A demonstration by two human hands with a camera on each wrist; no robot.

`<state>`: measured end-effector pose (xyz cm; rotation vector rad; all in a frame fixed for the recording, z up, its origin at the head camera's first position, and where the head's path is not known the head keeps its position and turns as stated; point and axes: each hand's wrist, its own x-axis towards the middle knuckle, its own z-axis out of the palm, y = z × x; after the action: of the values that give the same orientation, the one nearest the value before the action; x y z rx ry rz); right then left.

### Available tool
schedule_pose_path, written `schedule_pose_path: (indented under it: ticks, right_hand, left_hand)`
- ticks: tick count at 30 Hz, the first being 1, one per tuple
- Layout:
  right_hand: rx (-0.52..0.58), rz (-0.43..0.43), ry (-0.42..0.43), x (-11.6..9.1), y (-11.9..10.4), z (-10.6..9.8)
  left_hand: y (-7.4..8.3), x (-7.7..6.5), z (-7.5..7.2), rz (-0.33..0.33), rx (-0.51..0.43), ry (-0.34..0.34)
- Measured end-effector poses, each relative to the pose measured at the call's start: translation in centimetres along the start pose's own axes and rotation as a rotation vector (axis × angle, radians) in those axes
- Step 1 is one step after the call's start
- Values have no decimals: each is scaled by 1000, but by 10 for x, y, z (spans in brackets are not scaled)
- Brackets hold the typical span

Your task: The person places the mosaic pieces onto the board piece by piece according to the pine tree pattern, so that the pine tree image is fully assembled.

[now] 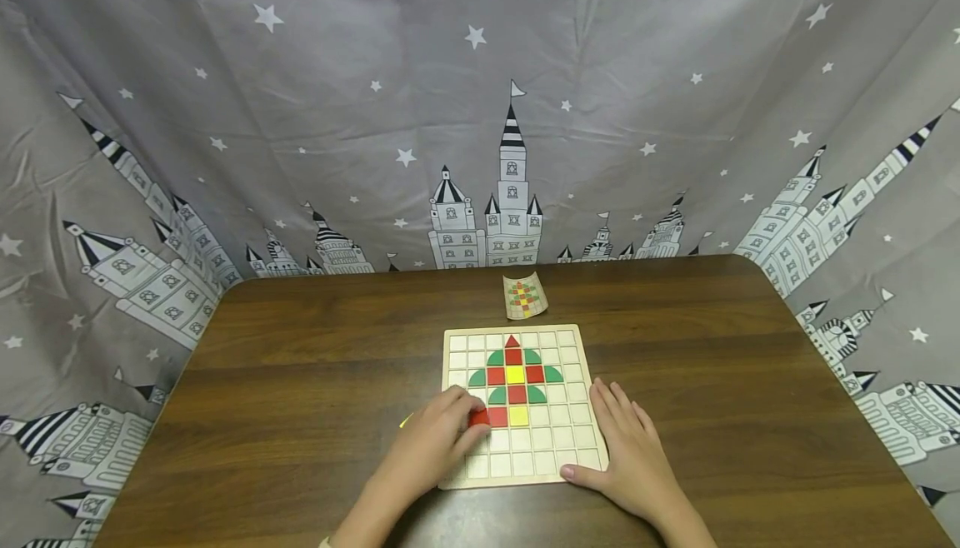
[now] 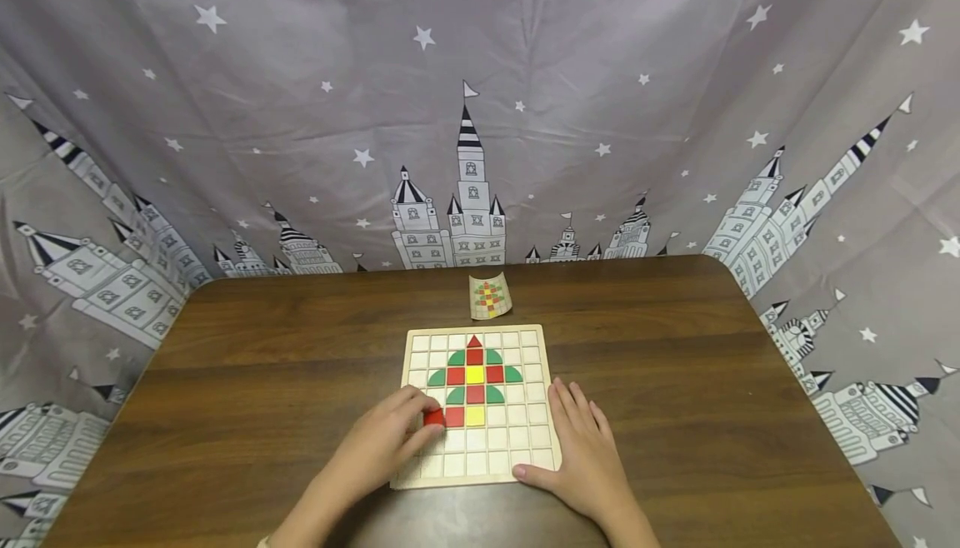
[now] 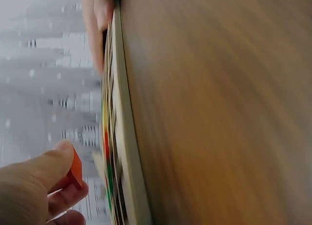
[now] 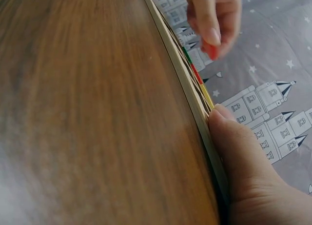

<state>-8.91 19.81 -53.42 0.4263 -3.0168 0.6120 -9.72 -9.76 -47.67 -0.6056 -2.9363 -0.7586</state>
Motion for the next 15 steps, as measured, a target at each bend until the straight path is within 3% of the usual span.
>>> schedule_pose_path:
  ticks: [7, 15]
  right_hand:
    - [2, -8, 4, 0, 0, 0]
    - [-3, -9, 4, 0, -1, 1]
  left_hand:
    - [31, 18, 19, 112, 98, -2]
    - [45, 32, 36, 176, 215, -7]
